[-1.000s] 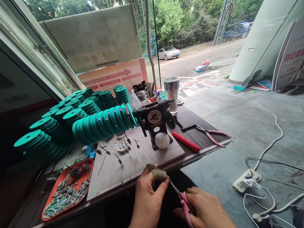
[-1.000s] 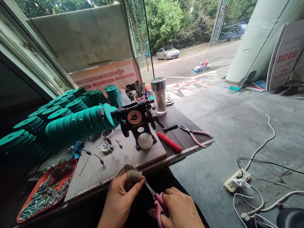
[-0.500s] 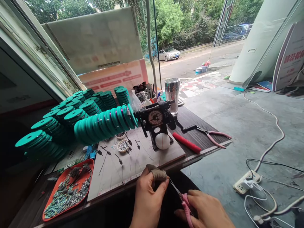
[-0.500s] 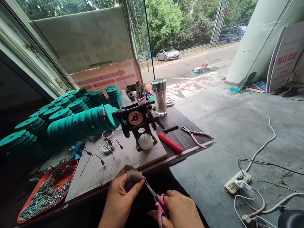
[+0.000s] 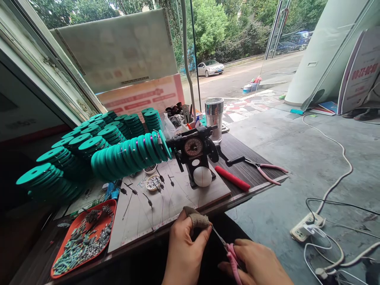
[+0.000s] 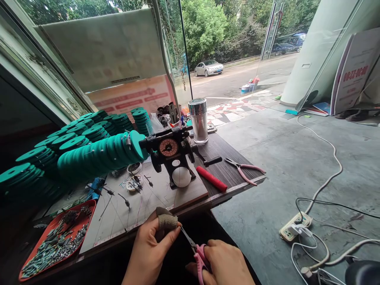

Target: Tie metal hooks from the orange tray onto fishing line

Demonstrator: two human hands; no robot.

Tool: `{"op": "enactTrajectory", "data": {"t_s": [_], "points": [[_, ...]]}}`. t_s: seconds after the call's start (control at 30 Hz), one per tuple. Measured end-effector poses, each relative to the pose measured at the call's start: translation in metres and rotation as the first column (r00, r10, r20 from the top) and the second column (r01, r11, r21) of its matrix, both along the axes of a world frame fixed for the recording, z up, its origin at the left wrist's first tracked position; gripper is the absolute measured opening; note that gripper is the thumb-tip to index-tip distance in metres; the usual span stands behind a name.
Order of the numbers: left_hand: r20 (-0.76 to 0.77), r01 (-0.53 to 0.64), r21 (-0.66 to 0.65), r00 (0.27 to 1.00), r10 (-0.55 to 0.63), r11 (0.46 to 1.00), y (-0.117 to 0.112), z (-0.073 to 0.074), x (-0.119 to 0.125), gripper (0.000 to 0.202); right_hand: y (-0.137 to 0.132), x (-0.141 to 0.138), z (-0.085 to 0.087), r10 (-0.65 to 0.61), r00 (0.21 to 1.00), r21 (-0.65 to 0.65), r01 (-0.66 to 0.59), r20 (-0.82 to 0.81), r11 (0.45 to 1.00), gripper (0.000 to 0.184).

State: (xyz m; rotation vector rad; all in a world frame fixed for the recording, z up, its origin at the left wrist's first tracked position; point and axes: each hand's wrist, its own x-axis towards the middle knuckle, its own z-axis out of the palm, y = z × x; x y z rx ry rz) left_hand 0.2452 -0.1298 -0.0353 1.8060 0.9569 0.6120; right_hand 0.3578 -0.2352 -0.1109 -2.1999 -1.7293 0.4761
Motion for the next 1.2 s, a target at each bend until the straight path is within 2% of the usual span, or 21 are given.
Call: {"op": "enactTrajectory", "data": {"t_s": [0.13, 0.3, 0.37, 0.4, 0.43, 0.47, 0.5, 0.53, 0.6, 0.63, 0.67, 0.7, 0.77, 0.87, 1.0, 1.2], "points": [[-0.005, 0.005, 0.009, 1.000, -0.005, 1.000, 0.000, 0.000, 0.000, 0.012, 0.000, 0.000, 0.001, 0.010, 1.000, 0.025, -0.010, 0.019, 1.000, 0.029], [-0.019, 0.011, -0.011, 1.000, -0.011, 1.000, 0.000, -0.001, 0.001, 0.011, -0.003, 0.004, -0.006, -0.015, 0.997, 0.048, 0.011, 0.081, 0.999, 0.035], [0.020, 0.012, -0.063, 1.000, -0.010, 0.998, 0.001, -0.002, 0.001, 0.011, -0.003, 0.007, -0.007, -0.033, 0.998, 0.068, 0.037, -0.055, 0.997, 0.039], [0.049, 0.006, -0.095, 0.999, -0.002, 0.995, 0.001, -0.002, 0.000, 0.010, -0.002, 0.007, -0.007, -0.036, 0.980, 0.089, 0.054, -0.194, 0.995, 0.041], [0.078, -0.004, -0.127, 0.997, 0.014, 0.992, 0.001, -0.003, -0.001, 0.010, -0.001, 0.008, -0.006, -0.030, 0.928, 0.113, 0.077, -0.370, 0.991, 0.041], [0.105, -0.017, -0.154, 0.994, 0.034, 0.988, 0.002, -0.003, -0.002, 0.009, 0.002, 0.007, -0.004, -0.024, 0.829, 0.127, 0.114, -0.559, 0.985, 0.042], [0.125, -0.031, -0.173, 0.991, 0.053, 0.984, 0.002, -0.004, -0.002, 0.009, 0.005, 0.005, -0.002, -0.031, 0.682, 0.116, 0.168, -0.731, 0.979, 0.041], [0.136, -0.041, -0.185, 0.988, 0.067, 0.982, 0.002, -0.004, -0.003, 0.009, 0.009, 0.003, 0.000, -0.052, 0.495, 0.072, 0.226, -0.867, 0.971, 0.041], [0.149, -0.052, -0.205, 0.985, 0.084, 0.977, 0.002, -0.004, -0.003, 0.009, 0.019, -0.005, 0.004, -0.109, 0.126, -0.067, 0.299, -0.986, 0.952, 0.042], [0.155, -0.047, -0.217, 0.984, 0.082, 0.975, 0.002, -0.004, -0.003, 0.009, 0.023, -0.009, 0.006, -0.128, -0.005, -0.124, 0.308, -0.992, 0.943, 0.043], [0.160, -0.035, -0.229, 0.984, 0.073, 0.973, 0.002, -0.003, -0.003, 0.009, 0.027, -0.014, 0.008, -0.132, -0.091, -0.154, 0.313, -0.987, 0.937, 0.043], [0.163, -0.018, -0.238, 0.985, 0.058, 0.971, 0.002, -0.003, -0.002, 0.009, 0.031, -0.017, 0.011, -0.121, -0.136, -0.159, 0.317, -0.983, 0.935, 0.044], [0.155, 0.012, -0.213, 0.988, 0.022, 0.977, 0.002, -0.002, -0.002, 0.010, 0.034, -0.021, 0.015, -0.090, -0.152, -0.139, 0.356, -0.984, 0.924, 0.044], [0.063, 0.062, -0.058, 0.996, -0.058, 0.996, 0.003, -0.002, -0.004, 0.010, 0.033, -0.019, 0.022, -0.052, -0.125, -0.106, 0.479, -0.991, 0.872, 0.038], [-0.119, 0.125, 0.174, 0.987, -0.106, 0.977, 0.004, -0.005, -0.006, 0.009, 0.031, -0.011, 0.026, -0.028, 0.034, -0.004, 0.567, -0.999, 0.824, 0.032], [-0.271, 0.153, 0.299, 0.960, -0.070, 0.942, 0.006, -0.011, 0.003, 0.014, 0.035, -0.006, 0.025, -0.049, 0.212, 0.086, 0.585, -0.976, 0.806, 0.033]]}}
